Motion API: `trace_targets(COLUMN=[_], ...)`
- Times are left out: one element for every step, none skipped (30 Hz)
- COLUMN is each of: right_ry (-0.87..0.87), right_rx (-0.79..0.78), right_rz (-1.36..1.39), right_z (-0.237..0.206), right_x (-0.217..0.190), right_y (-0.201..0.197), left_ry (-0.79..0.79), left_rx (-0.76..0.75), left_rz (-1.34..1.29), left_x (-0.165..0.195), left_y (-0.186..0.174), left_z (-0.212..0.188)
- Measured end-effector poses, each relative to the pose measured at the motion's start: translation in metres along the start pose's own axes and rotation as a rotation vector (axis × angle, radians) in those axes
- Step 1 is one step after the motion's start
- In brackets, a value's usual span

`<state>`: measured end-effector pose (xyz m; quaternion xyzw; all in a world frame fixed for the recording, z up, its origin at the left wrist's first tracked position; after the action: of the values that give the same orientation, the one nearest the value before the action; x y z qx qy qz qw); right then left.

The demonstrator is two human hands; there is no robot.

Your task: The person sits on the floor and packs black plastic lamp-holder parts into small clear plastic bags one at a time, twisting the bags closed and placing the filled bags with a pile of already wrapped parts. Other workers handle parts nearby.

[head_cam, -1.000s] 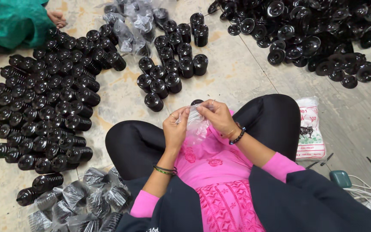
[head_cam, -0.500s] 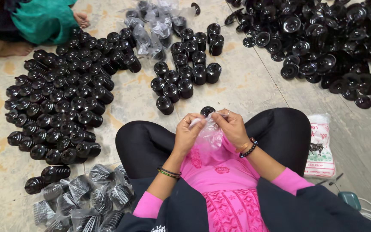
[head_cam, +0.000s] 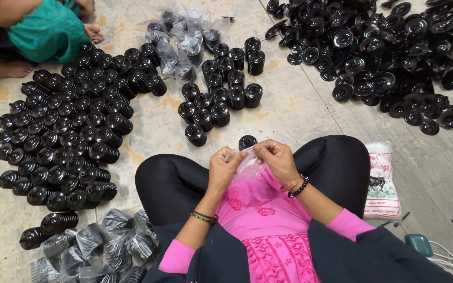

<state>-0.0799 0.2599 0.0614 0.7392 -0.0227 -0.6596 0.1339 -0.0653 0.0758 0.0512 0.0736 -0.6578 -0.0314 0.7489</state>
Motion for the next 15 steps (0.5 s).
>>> trace_targets(right_ry=[0.004,0.009,0.013,0.018,0.022,0.02,0.018,0.016,0.026,0.036,0.047,0.033,0.019,0.005,0.006], right_rx=[-0.002,-0.005,-0.016,-0.028,-0.04,-0.025,-0.009,0.007,-0.022,-0.052,-0.082,-0.065,-0.048,-0.031,-0.017], right_rz=[0.013,0.026,0.038,0.051,0.065,0.033,0.002,-0.03,-0.027,-0.023,-0.02,-0.009,0.002,0.014,0.015], right_z=[0.0,0.0,0.0,-0.001,-0.001,-0.002,-0.003,-0.003,-0.004,-0.005,-0.005,-0.005,-0.005,-0.005,-0.005], right_x=[0.002,0.004,0.006,0.008,0.01,0.012,0.013,0.014,0.014,0.014,0.013,0.01,0.007,0.004,0.002], right_y=[0.0,-0.001,-0.001,-0.001,0.0,0.0,0.001,0.001,0.003,0.006,0.008,0.007,0.005,0.003,0.001], left_ry=[-0.061,-0.123,-0.186,-0.171,-0.155,-0.14,-0.124,-0.108,-0.091,-0.069,-0.047,-0.025,-0.065,-0.105,-0.145], left_rx=[-0.048,-0.096,-0.143,-0.109,-0.076,-0.043,-0.017,0.01,0.036,0.036,0.035,0.036,-0.025,-0.087,-0.148], left_rz=[0.003,0.006,0.009,-0.019,-0.046,-0.073,-0.075,-0.077,-0.08,-0.043,-0.006,0.032,0.043,0.055,0.067], left_x=[-0.003,-0.005,-0.007,-0.006,-0.004,-0.004,-0.003,-0.004,-0.004,-0.004,-0.005,-0.005,-0.008,-0.011,-0.013], left_y=[0.002,0.004,0.006,0.005,0.004,0.003,0.002,0.001,0.0,-0.001,-0.002,-0.003,-0.001,0.001,0.004], left_z=[-0.001,-0.002,-0.004,-0.003,-0.003,-0.003,-0.004,-0.004,-0.004,-0.005,-0.005,-0.005,-0.006,-0.007,-0.007])
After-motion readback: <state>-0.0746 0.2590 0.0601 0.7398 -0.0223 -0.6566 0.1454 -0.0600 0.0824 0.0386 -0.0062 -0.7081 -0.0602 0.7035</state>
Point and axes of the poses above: each hand's wrist, its own z-axis towards the middle knuckle, its own y-axis out of the palm, x = y × z, the point moved 5 cm from there along z, towards the middle knuckle, and after that the axes turned 8 degrees about y, right-handed, at the moved point
